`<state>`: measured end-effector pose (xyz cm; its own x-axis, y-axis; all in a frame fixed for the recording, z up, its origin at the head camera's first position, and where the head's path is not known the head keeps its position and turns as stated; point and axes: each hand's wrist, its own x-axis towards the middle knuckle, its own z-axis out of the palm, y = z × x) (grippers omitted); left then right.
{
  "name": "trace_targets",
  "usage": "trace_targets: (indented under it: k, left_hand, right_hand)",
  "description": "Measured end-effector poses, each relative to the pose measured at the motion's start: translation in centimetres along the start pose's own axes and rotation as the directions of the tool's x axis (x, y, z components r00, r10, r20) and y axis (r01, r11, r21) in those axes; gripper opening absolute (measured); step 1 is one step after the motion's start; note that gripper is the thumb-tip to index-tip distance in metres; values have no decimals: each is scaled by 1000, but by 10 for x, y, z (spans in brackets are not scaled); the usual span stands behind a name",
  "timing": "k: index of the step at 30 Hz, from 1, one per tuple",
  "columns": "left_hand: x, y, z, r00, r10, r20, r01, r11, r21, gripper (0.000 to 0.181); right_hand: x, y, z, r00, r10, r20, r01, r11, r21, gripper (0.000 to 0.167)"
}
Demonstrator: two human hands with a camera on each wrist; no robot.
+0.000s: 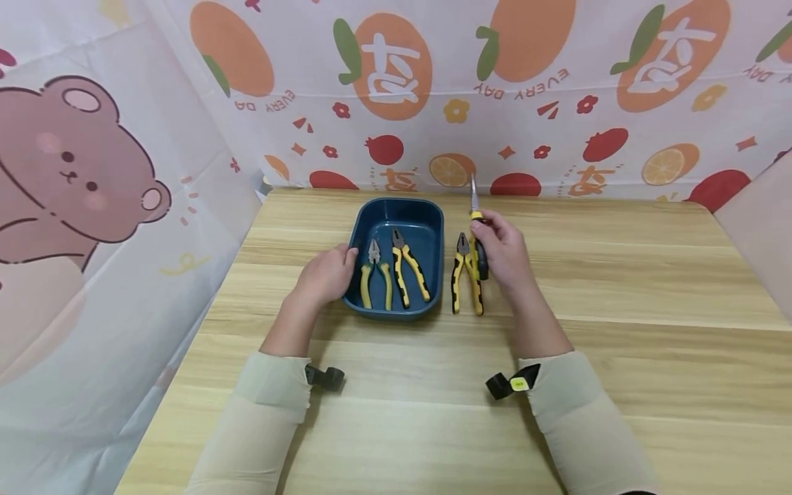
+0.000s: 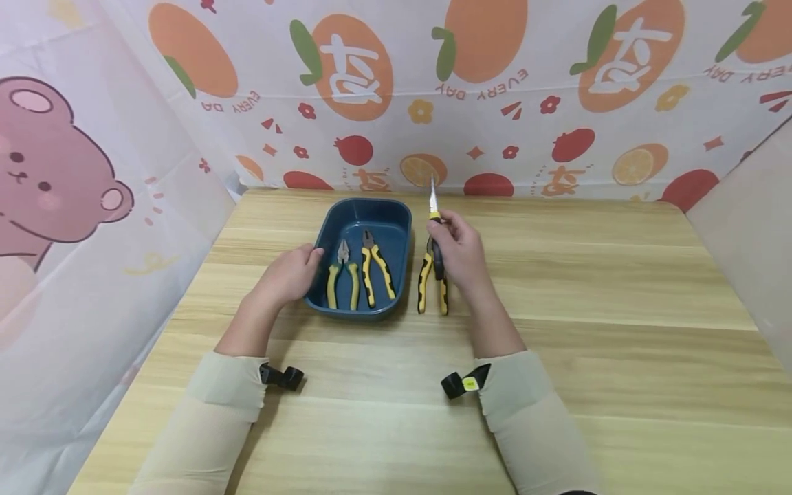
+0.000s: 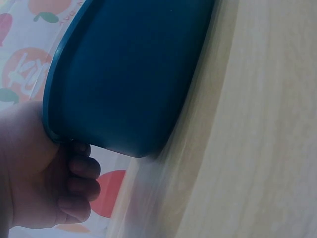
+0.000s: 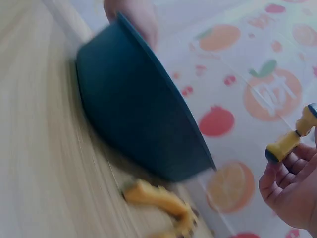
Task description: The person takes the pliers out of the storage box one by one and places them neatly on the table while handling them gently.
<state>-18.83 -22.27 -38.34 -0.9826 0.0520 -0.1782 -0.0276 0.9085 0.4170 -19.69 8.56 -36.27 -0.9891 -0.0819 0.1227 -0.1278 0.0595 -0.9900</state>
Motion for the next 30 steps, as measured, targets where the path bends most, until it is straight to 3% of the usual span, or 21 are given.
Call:
trace_targets:
  k: [5,12,15,19,26,30]
  left_hand:
    - [-1,-2,-2,1000,-1,13,1,1000,0,55]
    - [-2,-6,-1,1000,-11,17,12,1000,-14,57]
    - [-1,-6,0,1000,-10,16,11,1000,-21,57]
    - [-1,-5,1,1000,-3,12,3,1000,-18,56]
    - [-1,-1,-2,1000,8,16,-8,1000,-3,57]
    - [-1,1,-2,1000,5,20,-5,1000,-7,57]
  right_hand:
    - [-3,8,-27,999,11,-44,-17,991,-130,39]
    - [-4,16,-40,999,33,-24,-38,951,-308,38]
    - [-3,21,-43,998,58,-15,-59,903,-426,40]
    - [-3,28,-47,994,110,-14,-98,810,-578,41]
    - [-1,39,-51,969,245,-14,-182,682,-709,50]
    - [-1,44,-51,963,268,-12,-183,623,-761,52]
